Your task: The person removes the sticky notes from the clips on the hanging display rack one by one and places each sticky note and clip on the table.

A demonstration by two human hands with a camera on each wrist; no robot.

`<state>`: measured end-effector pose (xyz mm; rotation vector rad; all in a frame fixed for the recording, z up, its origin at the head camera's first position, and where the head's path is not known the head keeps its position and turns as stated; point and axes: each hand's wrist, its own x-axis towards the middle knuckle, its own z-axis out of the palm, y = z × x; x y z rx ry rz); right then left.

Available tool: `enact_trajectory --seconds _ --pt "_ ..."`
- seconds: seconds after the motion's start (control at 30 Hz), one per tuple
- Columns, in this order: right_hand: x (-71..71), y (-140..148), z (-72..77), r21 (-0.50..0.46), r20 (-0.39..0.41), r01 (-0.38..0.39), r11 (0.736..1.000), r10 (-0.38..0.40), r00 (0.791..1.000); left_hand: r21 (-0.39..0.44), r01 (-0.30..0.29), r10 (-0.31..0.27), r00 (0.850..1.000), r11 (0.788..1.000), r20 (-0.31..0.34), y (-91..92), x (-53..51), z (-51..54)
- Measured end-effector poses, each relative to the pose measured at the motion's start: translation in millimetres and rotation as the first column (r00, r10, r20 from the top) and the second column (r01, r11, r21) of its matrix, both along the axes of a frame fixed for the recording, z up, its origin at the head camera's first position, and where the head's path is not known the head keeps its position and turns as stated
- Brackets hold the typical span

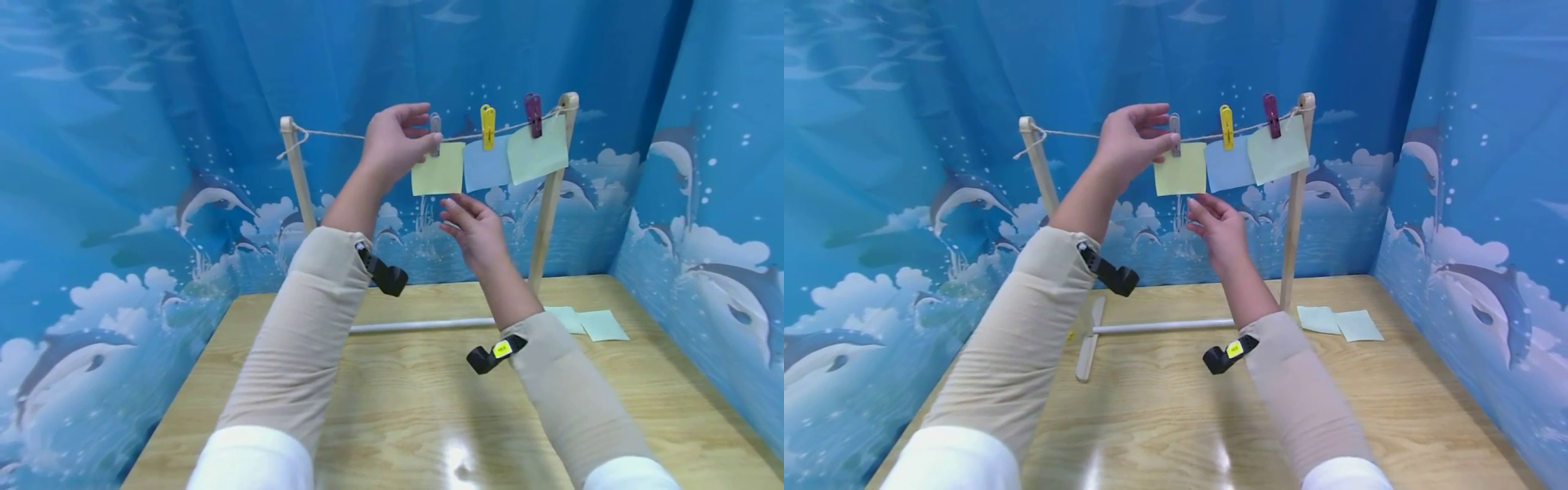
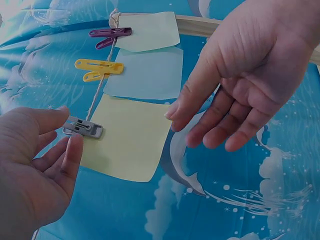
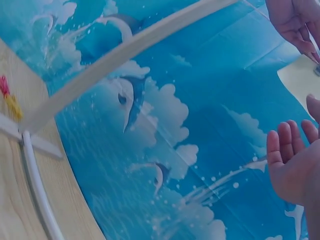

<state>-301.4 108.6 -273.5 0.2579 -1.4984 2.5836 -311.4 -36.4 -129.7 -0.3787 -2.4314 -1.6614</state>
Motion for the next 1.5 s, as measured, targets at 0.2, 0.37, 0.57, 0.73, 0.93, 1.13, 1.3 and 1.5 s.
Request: enact_trajectory --seconds 0.2,0.37,0.57,0.73,0.93,1.13,1.3,1.5 --pt "0.8 -8 3.5 -0.158 -0.011 -0.007 0.987 0.005 1.0 0.023 0.01 -0.01 1.0 1.0 0.001 2.6 0.5 -0.4" --pt "-1.0 -9 4.0 -0.235 -0.011 -0.005 0.972 0.002 1.0 0.015 0.015 -0.015 1.0 1.0 -0.022 3.5 1.6 -1.7" --pt "-1.8 -9 3.3 -0.268 0.006 0.012 0.963 -0.01 1.0 0.023 0.027 -0.027 0.999 0.999 -0.024 2.3 1.0 -5.2" --pt "-0.8 -7 1.8 -0.261 -0.002 0.029 0.965 -0.03 1.0 0.034 0.016 -0.015 0.999 0.999 -0.037 1.4 -0.8 -7.5" --pt "-0.7 -5 -1.1 -0.277 -0.02 0.023 0.961 -0.029 0.999 0.058 -0.03 0.034 0.996 0.998 -0.082 -0.5 -0.3 -11.8" --pt "0.1 -3 -6.5 -0.256 -0.021 0.023 0.967 -0.029 0.999 0.079 -0.04 0.053 0.984 0.996 -0.167 -6.7 2.9 -13.0" --pt "0.9 -3 -11.5 -0.239 -0.007 0.037 0.97 -0.04 0.999 0.183 0.0 0.042 0.973 0.983 -0.225 -12.5 3.9 -13.7" --pt "1.6 -3 -15.3 -0.222 -0.008 0.032 0.975 -0.035 0.999 0.292 0.068 0.025 0.953 0.954 -0.303 -18.7 5.7 -12.4"
